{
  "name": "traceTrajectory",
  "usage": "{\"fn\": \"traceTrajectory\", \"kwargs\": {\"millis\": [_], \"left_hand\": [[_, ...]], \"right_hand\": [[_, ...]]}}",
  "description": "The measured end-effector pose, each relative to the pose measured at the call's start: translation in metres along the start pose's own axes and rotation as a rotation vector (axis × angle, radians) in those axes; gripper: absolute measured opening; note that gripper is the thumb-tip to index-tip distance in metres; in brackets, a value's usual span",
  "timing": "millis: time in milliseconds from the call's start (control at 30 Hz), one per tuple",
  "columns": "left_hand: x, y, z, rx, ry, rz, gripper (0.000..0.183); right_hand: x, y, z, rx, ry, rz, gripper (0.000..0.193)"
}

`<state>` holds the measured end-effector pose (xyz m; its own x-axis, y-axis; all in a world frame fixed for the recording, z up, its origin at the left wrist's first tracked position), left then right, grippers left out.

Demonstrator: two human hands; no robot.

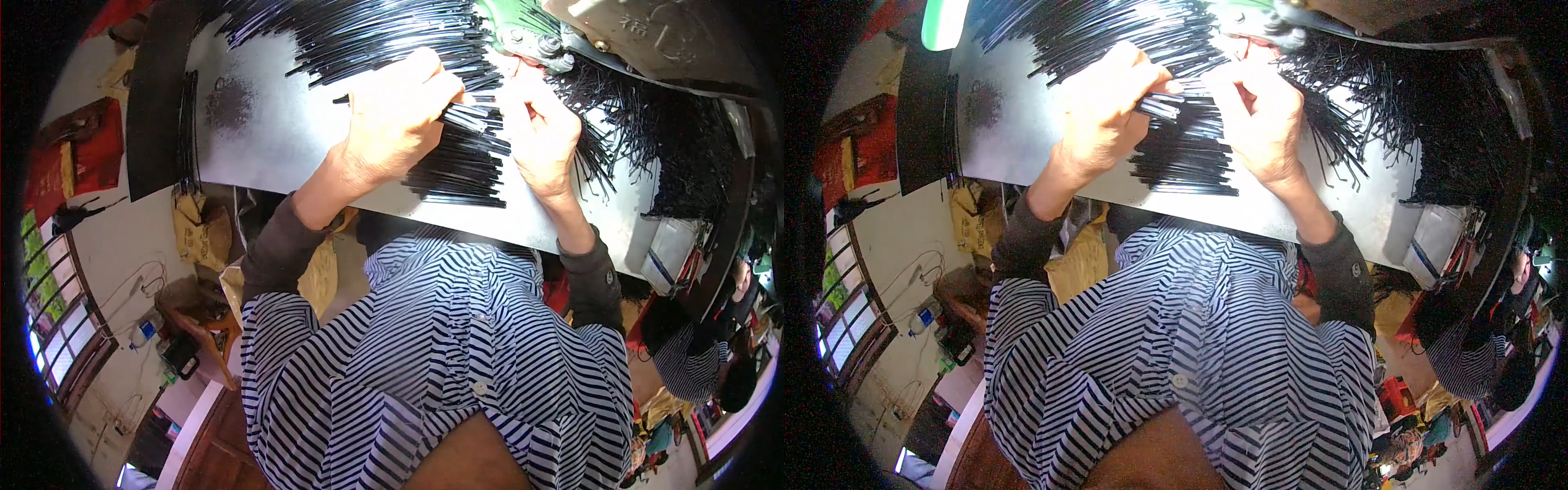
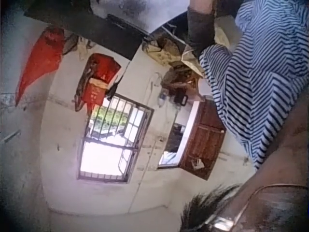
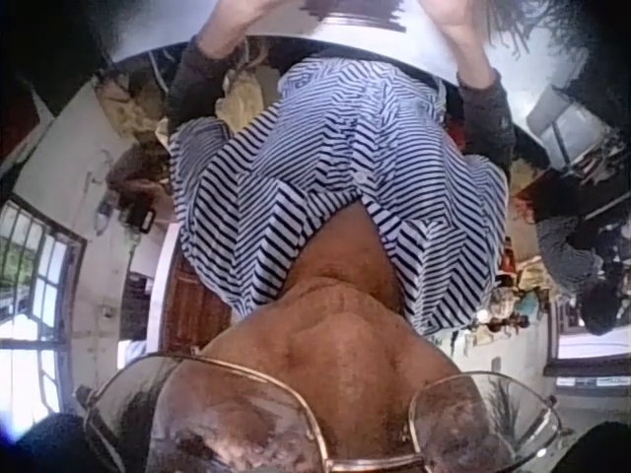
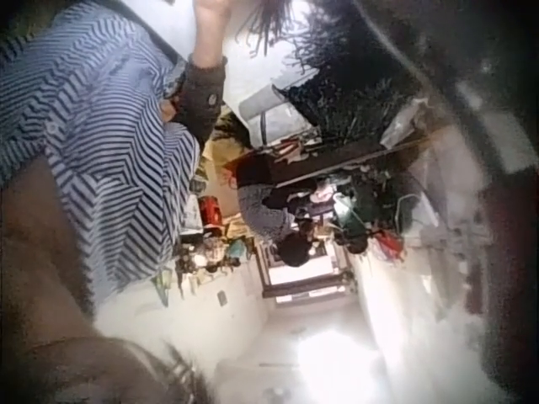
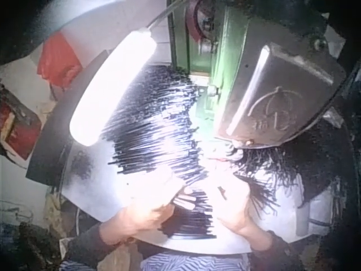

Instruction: The person sorts and organizes black metal rods by hand at a fabrication workstation.

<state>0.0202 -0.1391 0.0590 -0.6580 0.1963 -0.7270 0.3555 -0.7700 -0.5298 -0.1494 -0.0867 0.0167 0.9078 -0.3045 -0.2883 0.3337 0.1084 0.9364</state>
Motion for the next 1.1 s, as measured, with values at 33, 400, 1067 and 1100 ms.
{"fn": "traceTrajectory", "kwargs": {"millis": [33,400,1067,1100], "left_hand": [[0.001,0.003,-0.002,0.023,-0.017,-0.045,0.049],[-0.006,0.002,-0.004,0.026,-0.020,-0.096,0.042],[0.005,0.005,-0.012,-0.386,-0.093,-0.667,0.007],[0.006,0.006,-0.013,-0.453,-0.075,-0.668,0.007]], "right_hand": [[0.000,-0.001,0.001,-0.016,-0.010,-0.035,0.005],[0.007,0.002,0.003,-0.153,-0.010,-0.008,0.010],[0.004,0.029,0.003,0.044,0.057,0.084,0.006],[0.003,0.029,0.003,0.043,0.060,0.087,0.006]]}}
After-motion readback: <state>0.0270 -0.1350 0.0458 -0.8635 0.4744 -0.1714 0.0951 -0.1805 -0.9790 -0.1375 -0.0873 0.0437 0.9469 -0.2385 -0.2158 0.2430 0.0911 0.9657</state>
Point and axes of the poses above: each hand's wrist, its own z-axis towards the middle knuckle, its own x-axis out of the palm, y = z × x, the point moved 4 cm from there along z, towards the middle knuckle, and after that the axes turned 10 degrees about -z, right-handed, at the moved point
